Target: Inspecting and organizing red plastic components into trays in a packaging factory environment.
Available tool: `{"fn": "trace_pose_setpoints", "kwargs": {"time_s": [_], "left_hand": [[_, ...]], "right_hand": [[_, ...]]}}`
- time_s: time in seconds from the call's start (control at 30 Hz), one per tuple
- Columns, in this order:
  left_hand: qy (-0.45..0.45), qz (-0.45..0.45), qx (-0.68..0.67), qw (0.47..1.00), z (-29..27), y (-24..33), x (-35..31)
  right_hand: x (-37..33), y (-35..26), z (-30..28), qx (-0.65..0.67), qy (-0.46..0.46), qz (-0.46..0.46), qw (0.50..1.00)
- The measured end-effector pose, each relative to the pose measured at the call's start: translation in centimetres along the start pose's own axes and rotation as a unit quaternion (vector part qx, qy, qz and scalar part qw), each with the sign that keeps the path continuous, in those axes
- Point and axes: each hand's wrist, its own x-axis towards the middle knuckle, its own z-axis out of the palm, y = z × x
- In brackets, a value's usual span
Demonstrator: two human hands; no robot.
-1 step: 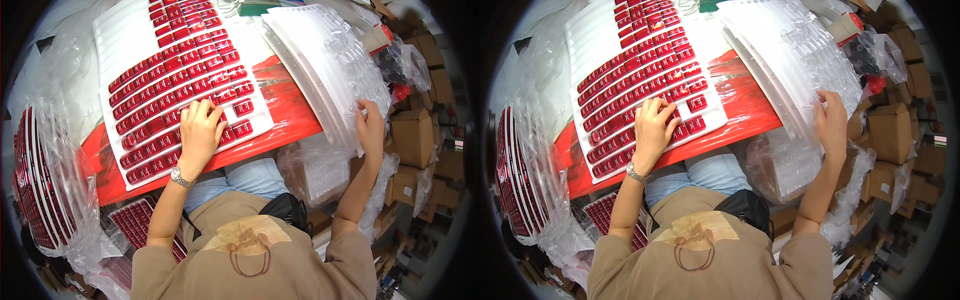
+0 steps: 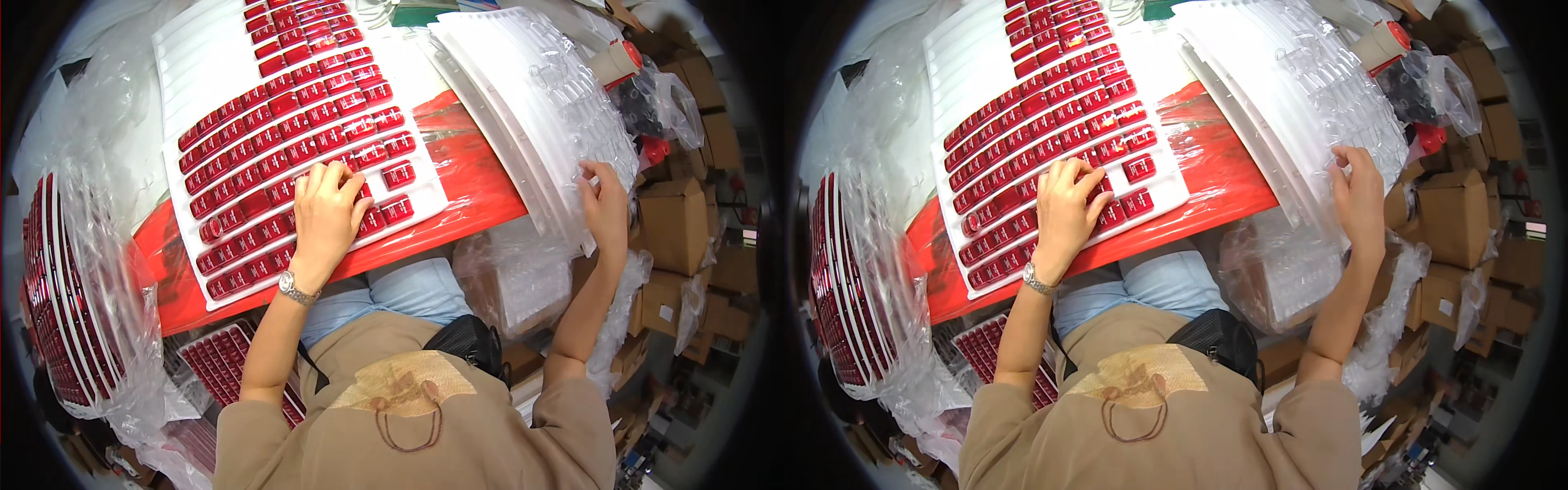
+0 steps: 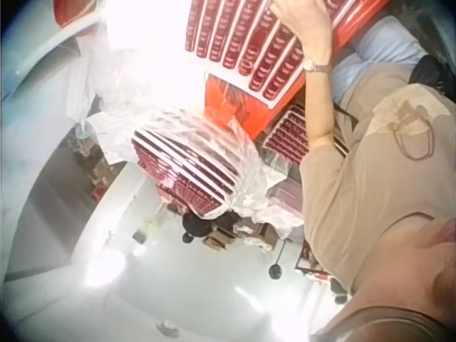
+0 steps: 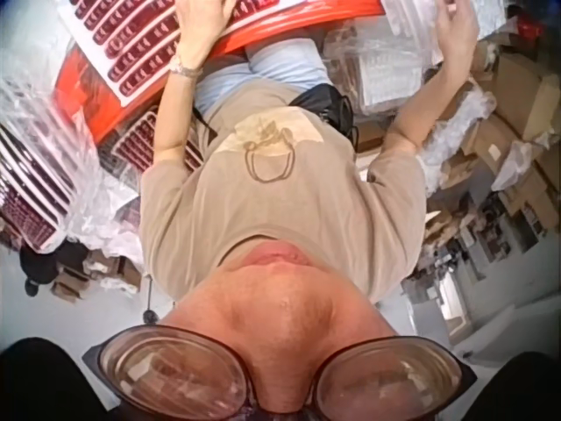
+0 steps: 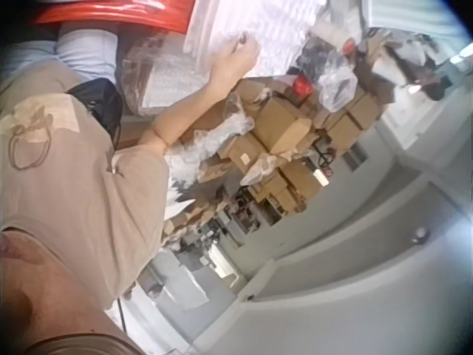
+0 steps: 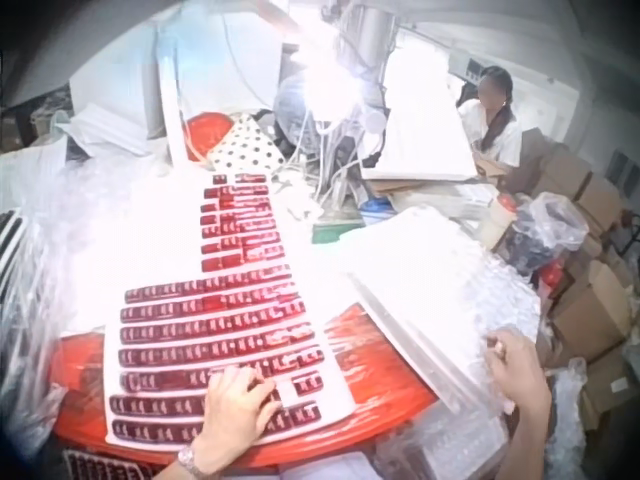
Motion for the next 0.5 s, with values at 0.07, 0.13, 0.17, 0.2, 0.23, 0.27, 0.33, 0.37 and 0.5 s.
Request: {"fn": "trace_pose_setpoints", "kwargs": {"time_s": [0.07, 0.13, 0.17, 0.2, 0.23, 0.27, 0.33, 0.37, 0.5], "left_hand": [[-0.003, -0.002, -0.014, 1.0, -0.2, -0.3, 0.0], [0.005, -0.014, -0.017, 1.0, -0.4, -0.3, -0.1], [0.034, -0.017, -0.058, 0.998, -0.5, -0.4, -0.3], [0.063, -0.018, -0.098, 0.993, -0.5, -0.3, -0.6], [0.073, -0.015, -0.081, 0.994, -0.9, 0.6, -0.5], [0.069, -0.021, -0.035, 0.997, -1.2, 1.3, -0.7], [0.038, -0.04, 0.056, 0.997, -0.7, 1.0, -0.8], [0.039, -0.042, 0.058, 0.997, -0.6, 0.7, -0.8], [0.016, -0.024, 0.028, 0.999, 0.1, -0.2, -0.7]], "right_hand": [[0.6, 0.6, -0.3, -0.004, -0.044, -0.026, 0.999], [0.8, -0.8, -0.4, 0.012, 0.03, -0.024, 0.999], [0.8, -1.9, -0.4, 0.027, 0.103, -0.017, 0.994], [0.5, -4.0, -0.1, 0.19, 0.085, -0.001, 0.978], [0.0, -6.7, 0.6, 0.345, 0.064, 0.018, 0.936], [-0.6, -9.0, 2.5, 0.425, -0.002, -0.005, 0.905], [-0.6, -13.4, 6.0, 0.48, -0.104, -0.039, 0.87], [-0.5, -14.2, 8.3, 0.497, -0.126, -0.04, 0.858], [-0.3, -15.0, 12.4, 0.632, -0.158, 0.033, 0.758]]}}
